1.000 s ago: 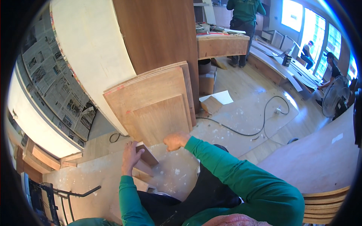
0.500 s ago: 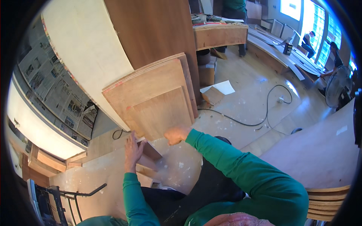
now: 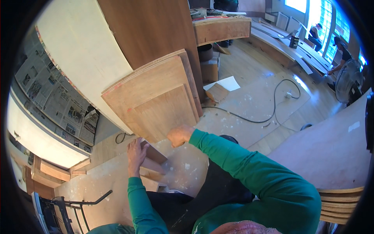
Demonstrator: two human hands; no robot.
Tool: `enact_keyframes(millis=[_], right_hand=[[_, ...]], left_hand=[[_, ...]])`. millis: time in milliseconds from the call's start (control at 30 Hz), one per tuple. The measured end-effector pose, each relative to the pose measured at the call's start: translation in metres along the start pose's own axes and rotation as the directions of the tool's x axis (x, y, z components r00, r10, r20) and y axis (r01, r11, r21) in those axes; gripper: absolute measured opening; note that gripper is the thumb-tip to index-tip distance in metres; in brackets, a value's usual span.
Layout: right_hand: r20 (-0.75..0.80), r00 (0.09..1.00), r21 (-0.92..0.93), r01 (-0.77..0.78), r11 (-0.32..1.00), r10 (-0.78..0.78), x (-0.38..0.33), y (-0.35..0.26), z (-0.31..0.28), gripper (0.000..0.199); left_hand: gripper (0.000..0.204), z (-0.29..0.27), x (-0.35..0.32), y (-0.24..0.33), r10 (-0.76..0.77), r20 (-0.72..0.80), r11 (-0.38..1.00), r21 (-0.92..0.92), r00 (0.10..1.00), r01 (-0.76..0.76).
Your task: The person uses a square and pencil to measure and mark lines on a wooden board, then handles several other wooden pieces in a workshop area.
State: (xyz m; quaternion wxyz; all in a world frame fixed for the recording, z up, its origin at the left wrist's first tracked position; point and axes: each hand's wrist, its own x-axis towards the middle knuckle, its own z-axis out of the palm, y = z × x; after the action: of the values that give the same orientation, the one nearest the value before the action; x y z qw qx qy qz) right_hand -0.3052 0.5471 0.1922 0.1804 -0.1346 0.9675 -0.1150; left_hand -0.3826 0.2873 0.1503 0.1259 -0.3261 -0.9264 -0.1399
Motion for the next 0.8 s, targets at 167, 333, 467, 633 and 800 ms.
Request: enact_keyframes(millis=[167, 333, 467, 633, 800], right_hand=[[-0.004, 1.0, -0.008, -0.011, 1.0, 0.011, 0.004, -0.001, 0.002, 0.031], [-0.013, 1.0, -0.013, 0.01, 1.0, -0.01, 0.009, 0.002, 0.008, 0.029], [-0.011, 1.0, -0.012, 0.009, 1.0, -0.009, 0.015, 0.006, 0.012, 0.028], [-0.072, 0.997, 0.027, 0.01, 1.0, -0.008, 0.013, 0.003, 0.012, 0.027], [-0.084, 0.996, 0.064, 0.024, 0.998, -0.019, 0.01, -0.013, 0.004, 0.027]], left_hand=[[0.046, 0.002, -0.001, -0.003, 0.022, -0.004, 1.0, 0.011, 1.0, -0.022], [0.046, 0.003, 0.0, -0.005, 0.03, 0.022, 0.999, 0.015, 0.999, -0.03], [0.048, 0.005, 0.001, -0.004, 0.028, 0.026, 1.0, 0.008, 0.999, -0.028], [0.05, 0.005, 0.002, -0.006, 0.032, 0.033, 0.999, 0.021, 0.999, -0.032], [0.051, 0.003, 0.0, -0.01, 0.018, 0.045, 1.0, 0.024, 0.999, -0.02]])
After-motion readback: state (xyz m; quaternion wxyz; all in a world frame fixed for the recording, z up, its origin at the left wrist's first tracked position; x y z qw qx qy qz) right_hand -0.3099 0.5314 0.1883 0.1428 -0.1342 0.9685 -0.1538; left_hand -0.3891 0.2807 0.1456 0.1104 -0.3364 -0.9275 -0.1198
